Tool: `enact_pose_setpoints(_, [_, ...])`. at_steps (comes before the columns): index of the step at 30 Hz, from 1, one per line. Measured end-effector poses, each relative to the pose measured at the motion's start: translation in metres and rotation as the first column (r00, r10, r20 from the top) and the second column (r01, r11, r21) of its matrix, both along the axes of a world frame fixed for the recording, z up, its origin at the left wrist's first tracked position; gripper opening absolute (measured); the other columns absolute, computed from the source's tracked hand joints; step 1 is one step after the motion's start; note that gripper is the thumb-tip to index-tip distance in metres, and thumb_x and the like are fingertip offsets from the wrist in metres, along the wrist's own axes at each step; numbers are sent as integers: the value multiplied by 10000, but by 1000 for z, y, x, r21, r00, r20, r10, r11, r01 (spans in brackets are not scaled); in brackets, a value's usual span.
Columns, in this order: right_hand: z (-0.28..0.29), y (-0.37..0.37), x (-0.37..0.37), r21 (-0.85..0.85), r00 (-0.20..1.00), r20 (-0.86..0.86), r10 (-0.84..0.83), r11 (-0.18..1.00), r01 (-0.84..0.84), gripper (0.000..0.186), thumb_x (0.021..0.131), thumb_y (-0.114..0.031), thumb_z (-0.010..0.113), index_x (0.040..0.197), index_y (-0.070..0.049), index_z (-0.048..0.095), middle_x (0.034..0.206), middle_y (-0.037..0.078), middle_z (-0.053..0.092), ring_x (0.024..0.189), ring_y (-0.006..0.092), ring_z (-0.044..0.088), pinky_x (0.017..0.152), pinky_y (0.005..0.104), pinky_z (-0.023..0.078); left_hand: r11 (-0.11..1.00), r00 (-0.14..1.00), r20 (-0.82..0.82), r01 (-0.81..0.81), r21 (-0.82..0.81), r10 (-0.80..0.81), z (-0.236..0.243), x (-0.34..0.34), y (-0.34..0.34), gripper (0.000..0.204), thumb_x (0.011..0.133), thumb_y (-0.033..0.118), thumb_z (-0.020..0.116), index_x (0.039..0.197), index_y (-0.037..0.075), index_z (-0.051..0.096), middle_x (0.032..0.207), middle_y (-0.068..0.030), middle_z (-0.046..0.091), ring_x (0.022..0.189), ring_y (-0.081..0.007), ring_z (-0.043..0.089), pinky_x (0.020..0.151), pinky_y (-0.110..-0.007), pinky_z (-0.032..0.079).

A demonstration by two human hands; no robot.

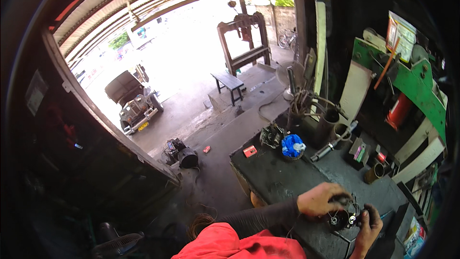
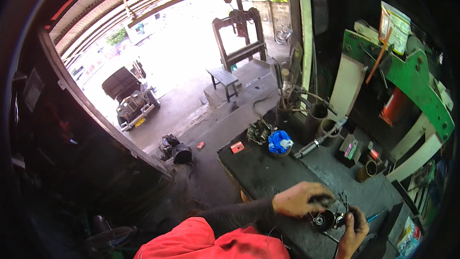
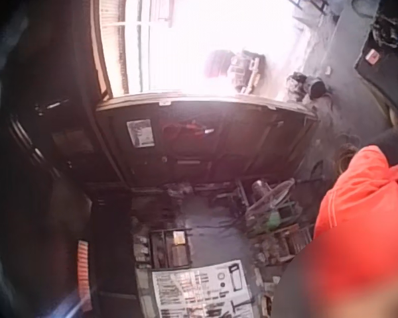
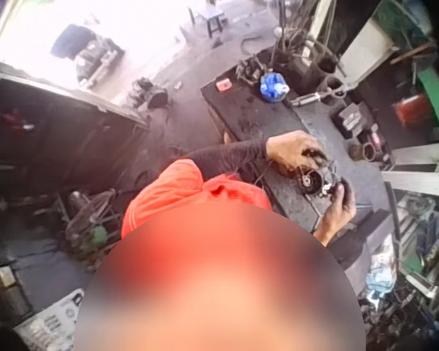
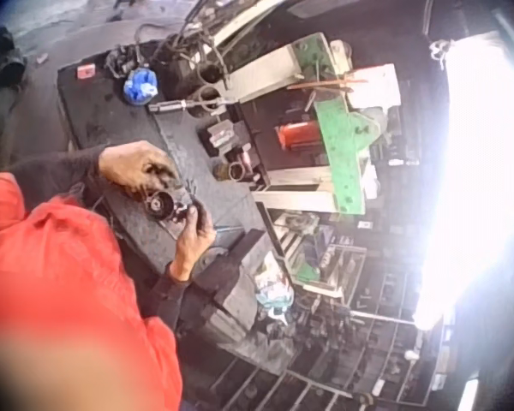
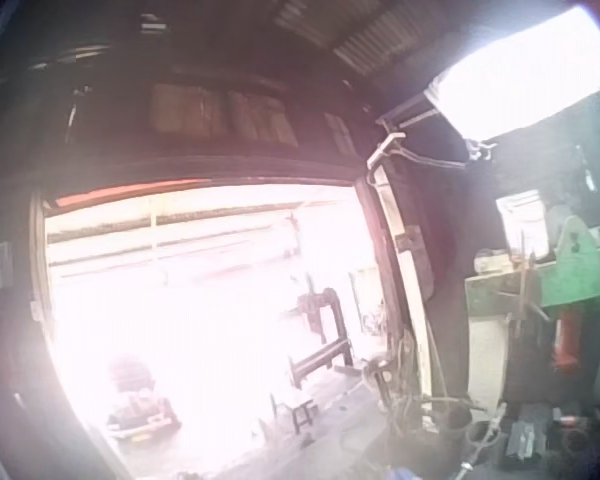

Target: The person disassembles a mechanical component on a workbench, removes a cylindrical part, and uses a hacksaw to cut a section of the housing. The person handles the parts with both hands and uses tools to manipulate the component.

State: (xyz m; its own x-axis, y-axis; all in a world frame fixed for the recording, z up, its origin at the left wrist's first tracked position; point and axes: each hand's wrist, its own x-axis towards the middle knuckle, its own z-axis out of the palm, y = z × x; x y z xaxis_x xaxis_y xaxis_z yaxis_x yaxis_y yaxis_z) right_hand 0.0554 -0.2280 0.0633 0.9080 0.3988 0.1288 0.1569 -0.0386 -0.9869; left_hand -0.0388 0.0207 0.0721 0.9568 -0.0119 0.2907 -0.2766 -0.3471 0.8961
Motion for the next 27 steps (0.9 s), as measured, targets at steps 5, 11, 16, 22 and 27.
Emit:
enact_pose_setpoints(5, [-27, -18, 39, 11, 993, -69, -100, 995, 101, 245, 1020, -117, 658, 1161, 75, 719, 827, 47, 664, 716, 118, 624, 635, 276, 498, 933, 960, -208, -239, -270, 185, -7, 13, 18, 334, 1043, 267, 664, 1187, -31, 704, 948, -68, 739, 885, -112, 663, 817, -324, 552])
enact_pose_setpoints(11, [-66, -45, 75, 30, 966, -200, -162, 985, 171, 272, 1023, -100, 664, 1229, 73, 703, 822, 49, 662, 691, 120, 623, 612, 267, 508, 570, 916, -395, -289, -769, -68, -30, 24, 36, 412, 1112, 298, 549, 1298, -60, 633, 1196, -121, 725, 1040, -189, 715, 861, -371, 599])
enact_pose_setpoints(16, [-94, -54, 97, -21, 947, -255, -193, 981, 194, 251, 998, -77, 688, 1202, 69, 705, 848, 65, 681, 693, 130, 646, 599, 264, 521, 542, 899, -432, -331, -773, -67, -57, 31, 45, 374, 1109, 242, 527, 1302, -64, 621, 1243, -151, 709, 1093, -247, 709, 911, -424, 588])
enact_pose_setpoints(22, [-126, -61, 128, -59, 919, -289, -269, 963, 264, 190, 955, -45, 729, 1105, 67, 701, 878, 91, 710, 727, 147, 678, 629, 274, 557, 450, 886, -451, -362, -817, -107, -102, 35, 48, 284, 1082, 132, 516, 1269, -64, 599, 1198, -145, 705, 1062, -238, 700, 903, -411, 575])
enact_pose_setpoints(27, [-156, -67, 153, -373, 925, -204, -320, 899, 229, 200, 902, -95, 784, 1047, 37, 745, 879, 88, 731, 767, 165, 686, 671, 342, 567, 559, 818, -575, -472, -682, -12, -137, 50, 49, 276, 1074, 116, 520, 1290, -42, 590, 1201, -130, 695, 1080, -225, 692, 900, -410, 585])
